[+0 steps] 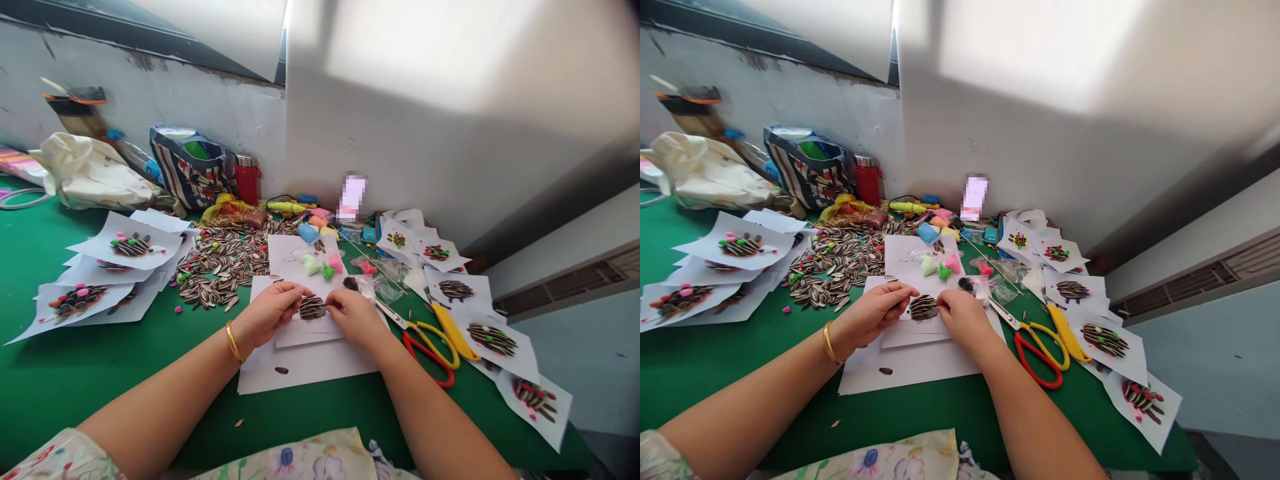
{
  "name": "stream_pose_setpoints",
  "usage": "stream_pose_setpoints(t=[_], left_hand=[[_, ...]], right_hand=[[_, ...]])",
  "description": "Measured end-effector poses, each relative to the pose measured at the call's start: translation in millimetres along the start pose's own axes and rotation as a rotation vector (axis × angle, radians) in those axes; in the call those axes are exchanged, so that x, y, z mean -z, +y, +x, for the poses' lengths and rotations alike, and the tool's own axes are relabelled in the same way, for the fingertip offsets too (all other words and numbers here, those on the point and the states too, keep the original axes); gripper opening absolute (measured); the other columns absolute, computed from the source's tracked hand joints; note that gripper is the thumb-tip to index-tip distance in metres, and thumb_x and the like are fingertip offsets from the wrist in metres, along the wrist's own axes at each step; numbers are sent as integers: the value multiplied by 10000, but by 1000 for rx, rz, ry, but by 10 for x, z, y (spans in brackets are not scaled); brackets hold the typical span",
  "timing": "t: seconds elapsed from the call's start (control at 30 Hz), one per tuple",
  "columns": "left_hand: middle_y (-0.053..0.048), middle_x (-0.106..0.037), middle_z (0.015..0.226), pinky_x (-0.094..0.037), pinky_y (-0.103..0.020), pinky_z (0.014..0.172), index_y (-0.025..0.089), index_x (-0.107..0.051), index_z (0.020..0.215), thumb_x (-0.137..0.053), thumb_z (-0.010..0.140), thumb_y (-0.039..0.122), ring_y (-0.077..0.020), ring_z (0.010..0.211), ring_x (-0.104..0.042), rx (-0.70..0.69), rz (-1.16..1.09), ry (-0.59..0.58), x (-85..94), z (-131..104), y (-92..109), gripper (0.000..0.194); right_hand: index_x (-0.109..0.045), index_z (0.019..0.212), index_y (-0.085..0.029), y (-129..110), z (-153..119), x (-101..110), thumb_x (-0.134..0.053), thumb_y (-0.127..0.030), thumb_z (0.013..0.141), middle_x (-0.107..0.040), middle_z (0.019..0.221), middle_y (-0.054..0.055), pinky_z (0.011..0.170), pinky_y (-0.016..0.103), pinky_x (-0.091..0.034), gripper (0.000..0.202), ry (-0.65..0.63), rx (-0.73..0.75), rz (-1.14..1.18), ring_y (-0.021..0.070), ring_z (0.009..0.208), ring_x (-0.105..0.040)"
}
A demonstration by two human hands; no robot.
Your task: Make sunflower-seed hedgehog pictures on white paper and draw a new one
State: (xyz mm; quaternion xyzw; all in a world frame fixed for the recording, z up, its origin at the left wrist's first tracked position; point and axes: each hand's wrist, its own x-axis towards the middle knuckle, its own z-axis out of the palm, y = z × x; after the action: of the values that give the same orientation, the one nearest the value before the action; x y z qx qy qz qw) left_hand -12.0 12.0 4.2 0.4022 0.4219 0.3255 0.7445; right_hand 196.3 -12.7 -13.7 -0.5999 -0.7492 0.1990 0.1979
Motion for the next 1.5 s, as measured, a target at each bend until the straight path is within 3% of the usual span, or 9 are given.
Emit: stream_pose_setpoints(t=[0.2, 0.43, 0.87, 1.0, 1.2, 1.33, 1.5], left_hand=[[34, -471, 670, -133, -165, 419, 116, -679, 934, -719, 781, 372, -7, 449, -296, -11, -8, 6, 14, 7, 0, 301], [31, -480, 672, -125, -166, 422, 119, -682, 938, -723, 779, 375, -9, 447, -294, -10, -14, 2, 21, 14, -13, 305], [37, -479, 665, -150, -148, 407, 114, -676, 931, -709, 799, 354, -4, 443, -290, -8, -48, -11, 10, 7, -7, 275], [25, -495, 685, -174, -134, 392, 119, -676, 932, -648, 854, 351, -9, 447, -313, 11, -92, -10, 2, -3, 1, 247], [-2, -513, 713, -169, -127, 354, 96, -673, 914, -511, 950, 432, -15, 436, -290, 86, -229, -28, 14, 23, -16, 375], [-16, -524, 709, -174, -120, 347, 85, -672, 911, -471, 971, 446, -16, 431, -300, 128, -271, -37, 3, 10, 4, 418], [-31, -545, 722, -166, -129, 349, 98, -660, 899, -474, 962, 480, -22, 429, -302, 150, -275, -34, -14, -2, 19, 429]], right_hand=[[-697, 849, -211, -45, 4, -27, -585, -128, 848, -699, 844, 16, 681, 248, -372, 139, -16, 12, -13, 154, 788, -594], [-701, 825, -201, -7, 18, -115, -601, -135, 860, -675, 825, 24, 707, 249, -390, 126, 58, 84, -15, 152, 788, -582], [-720, 817, -207, -40, 36, -151, -592, -144, 853, -686, 805, 35, 680, 270, -379, 147, 38, 96, -102, 170, 763, -588], [-720, 811, -213, -47, 61, -165, -585, -154, 848, -691, 809, 32, 665, 270, -362, 153, 29, 94, -127, 168, 747, -579], [-717, 775, -204, -41, 74, -183, -581, -152, 855, -669, 760, 30, 636, 270, -347, 166, 25, 106, -147, 161, 711, -559], [-709, 816, -189, -13, 44, -172, -573, -127, 854, -651, 796, 41, 711, 284, -400, 154, 85, 170, -94, 176, 778, -572], [-695, 897, -201, -96, -35, -85, -546, -145, 873, -622, 817, 48, 776, 323, -444, 161, 299, 273, 68, 196, 840, -566]])
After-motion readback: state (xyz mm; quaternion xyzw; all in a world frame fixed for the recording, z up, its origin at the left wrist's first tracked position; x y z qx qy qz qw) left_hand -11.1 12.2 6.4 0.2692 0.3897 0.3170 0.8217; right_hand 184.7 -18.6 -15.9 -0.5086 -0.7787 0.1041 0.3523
